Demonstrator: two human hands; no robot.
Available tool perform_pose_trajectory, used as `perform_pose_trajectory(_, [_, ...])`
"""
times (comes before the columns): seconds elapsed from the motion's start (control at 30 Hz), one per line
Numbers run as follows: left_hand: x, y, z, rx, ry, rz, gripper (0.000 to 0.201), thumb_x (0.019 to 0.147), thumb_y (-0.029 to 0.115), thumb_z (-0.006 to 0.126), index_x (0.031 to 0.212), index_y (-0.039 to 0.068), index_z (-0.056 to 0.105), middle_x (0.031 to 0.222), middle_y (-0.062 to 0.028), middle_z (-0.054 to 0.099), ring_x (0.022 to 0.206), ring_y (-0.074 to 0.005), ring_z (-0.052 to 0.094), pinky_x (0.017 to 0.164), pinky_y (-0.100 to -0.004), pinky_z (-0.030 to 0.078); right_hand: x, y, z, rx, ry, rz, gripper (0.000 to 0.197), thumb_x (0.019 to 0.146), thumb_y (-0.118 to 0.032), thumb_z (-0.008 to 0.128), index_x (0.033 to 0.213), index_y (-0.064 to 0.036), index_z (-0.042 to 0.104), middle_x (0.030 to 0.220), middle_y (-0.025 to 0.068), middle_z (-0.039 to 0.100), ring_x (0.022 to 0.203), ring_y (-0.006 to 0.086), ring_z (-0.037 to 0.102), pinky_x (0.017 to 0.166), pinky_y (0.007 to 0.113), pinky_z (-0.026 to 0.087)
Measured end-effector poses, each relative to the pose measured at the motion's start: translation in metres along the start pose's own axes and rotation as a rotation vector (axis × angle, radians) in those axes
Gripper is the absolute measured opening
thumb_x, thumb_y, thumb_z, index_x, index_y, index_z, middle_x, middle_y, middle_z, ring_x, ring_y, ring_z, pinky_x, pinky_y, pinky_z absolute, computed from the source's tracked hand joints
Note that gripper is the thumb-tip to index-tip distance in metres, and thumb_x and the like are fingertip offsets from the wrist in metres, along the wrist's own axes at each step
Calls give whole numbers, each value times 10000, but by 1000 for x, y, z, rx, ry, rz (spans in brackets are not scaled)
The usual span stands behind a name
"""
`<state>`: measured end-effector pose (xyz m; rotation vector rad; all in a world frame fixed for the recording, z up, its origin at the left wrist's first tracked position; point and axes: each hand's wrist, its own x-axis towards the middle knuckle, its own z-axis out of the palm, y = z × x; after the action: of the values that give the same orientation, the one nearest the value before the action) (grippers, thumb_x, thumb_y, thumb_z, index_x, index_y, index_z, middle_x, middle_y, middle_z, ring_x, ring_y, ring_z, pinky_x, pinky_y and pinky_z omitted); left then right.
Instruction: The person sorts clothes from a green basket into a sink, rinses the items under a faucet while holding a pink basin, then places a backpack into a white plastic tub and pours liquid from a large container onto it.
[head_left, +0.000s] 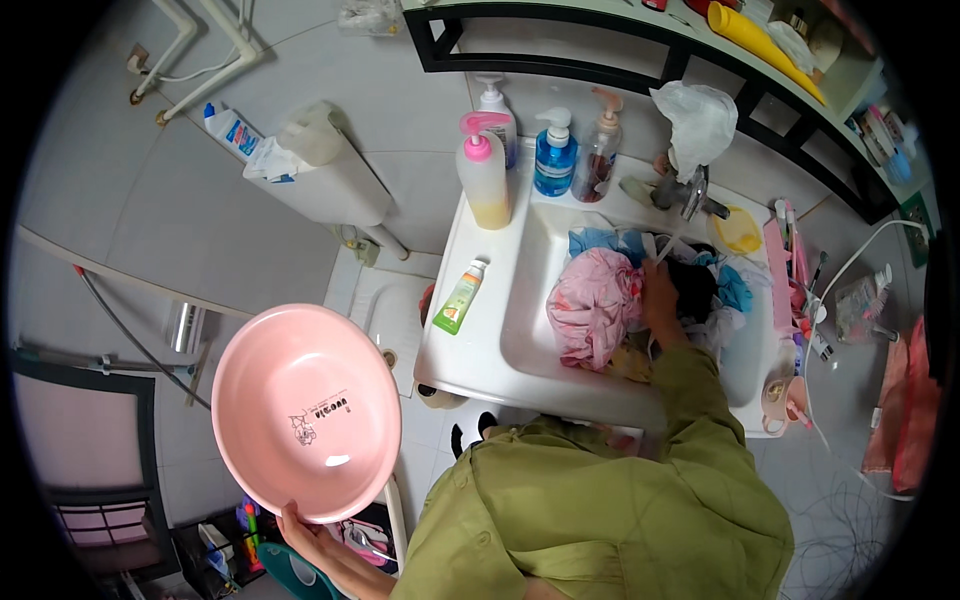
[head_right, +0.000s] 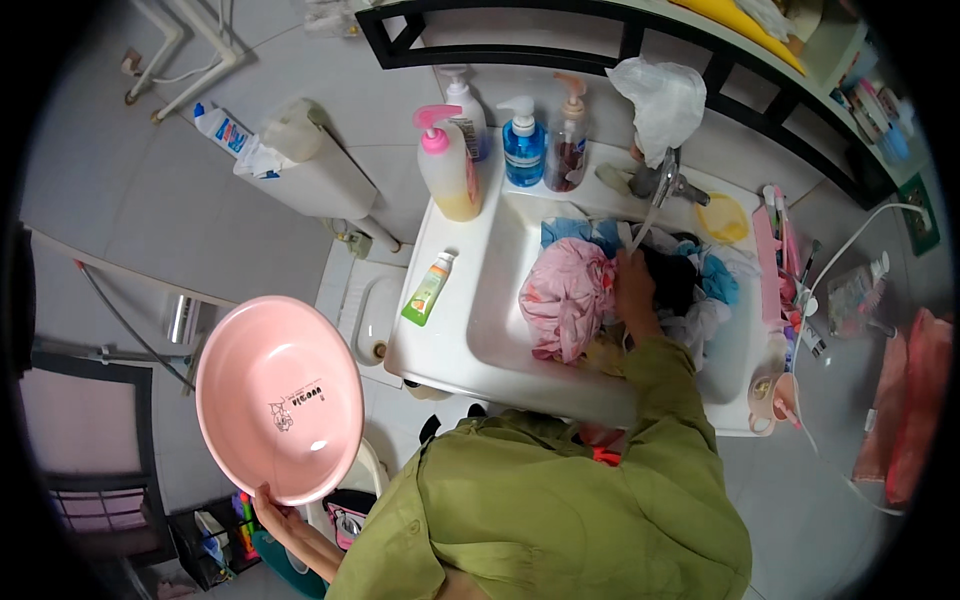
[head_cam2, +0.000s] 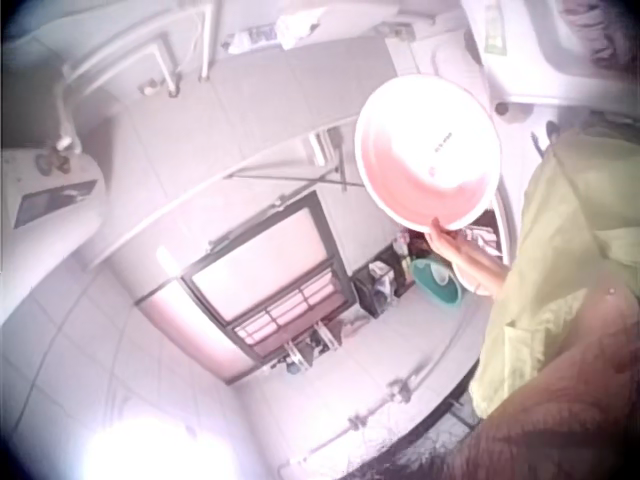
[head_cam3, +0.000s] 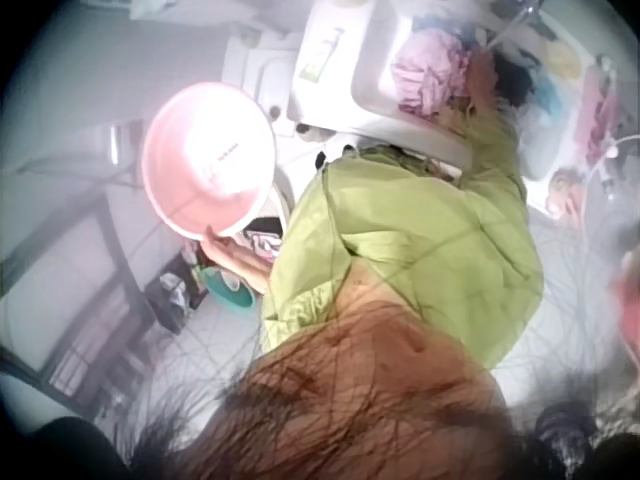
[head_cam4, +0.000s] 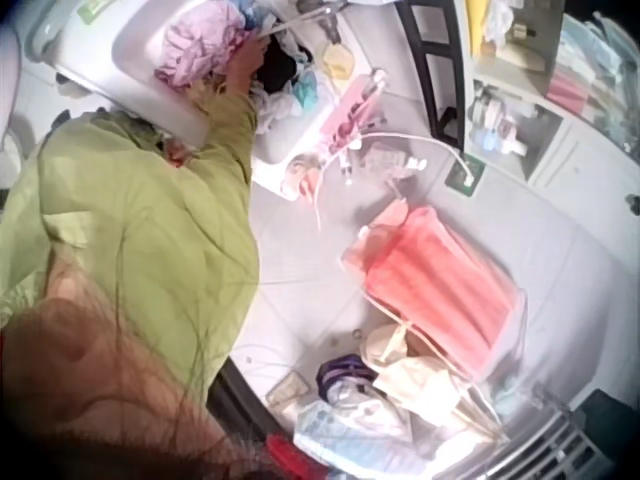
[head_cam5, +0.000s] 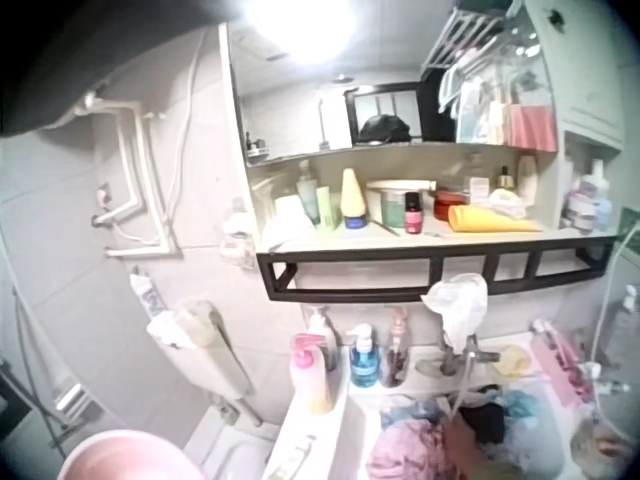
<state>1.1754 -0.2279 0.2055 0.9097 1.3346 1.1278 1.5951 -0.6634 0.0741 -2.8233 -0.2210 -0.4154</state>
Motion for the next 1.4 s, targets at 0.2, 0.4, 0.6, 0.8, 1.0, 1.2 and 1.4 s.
perform_pose_trajectory(0.2, [-2,3,11,12,-57,-38,231,707,91,518,927,26,543,827,-37,544,726,-102,508,631,-217,402,-20,28,-67,60,32,8,323,679,-14,494,988,-110,500,954,114,488,859,326,505,648,395,430])
perform_pose_trajectory(0.4, [-5,-1,16,-55,-24,44,100,686,110,569,749,34,564,637,5,517,555,-79,475,519,-194,398,-32,61,-118,36,222,179,364,697,-16,466,1045,-113,507,992,112,508,892,306,511,690,370,431])
perform_pose_trajectory(0.6, [2,-10,14,74,-62,54,95,703,98,550,782,47,560,649,11,500,556,-66,445,503,-174,356,-35,91,-106,-205,-79,334,383,735,-60,444,1114,-99,472,1011,148,529,892,330,527,716,404,435])
perform_pose_trajectory(0.8, [-23,-7,45,34,-40,-6,172,707,86,556,878,60,565,611,57,445,485,-24,329,474,-160,247,-31,109,-94,178,-229,173,435,730,-104,492,1158,-43,440,1071,198,509,923,327,533,751,372,435])
perform_pose_trajectory(1.0, [-25,-15,42,53,-97,189,237,698,106,551,927,46,560,695,34,489,546,-36,389,509,-161,298,-14,36,-127,880,153,374,549,682,-68,592,1200,-37,413,1190,150,453,1040,241,474,894,315,363])
perform_pose_trajectory(1.2, [-5,-24,35,65,-154,-20,256,684,79,536,936,37,557,666,41,482,524,-26,376,476,-155,272,7,-29,-82,-239,-319,-14,854,544,-407,700,1263,-150,318,1354,144,182,1241,377,143,837,658,242])
perform_pose_trajectory(1.4, [4,-37,33,42,-192,-48,253,667,44,541,920,37,559,646,53,477,471,-23,356,444,-145,253,9,-34,-44,-522,-308,-58,701,560,-347,687,1166,-108,429,1248,157,350,1148,371,291,754,545,326])
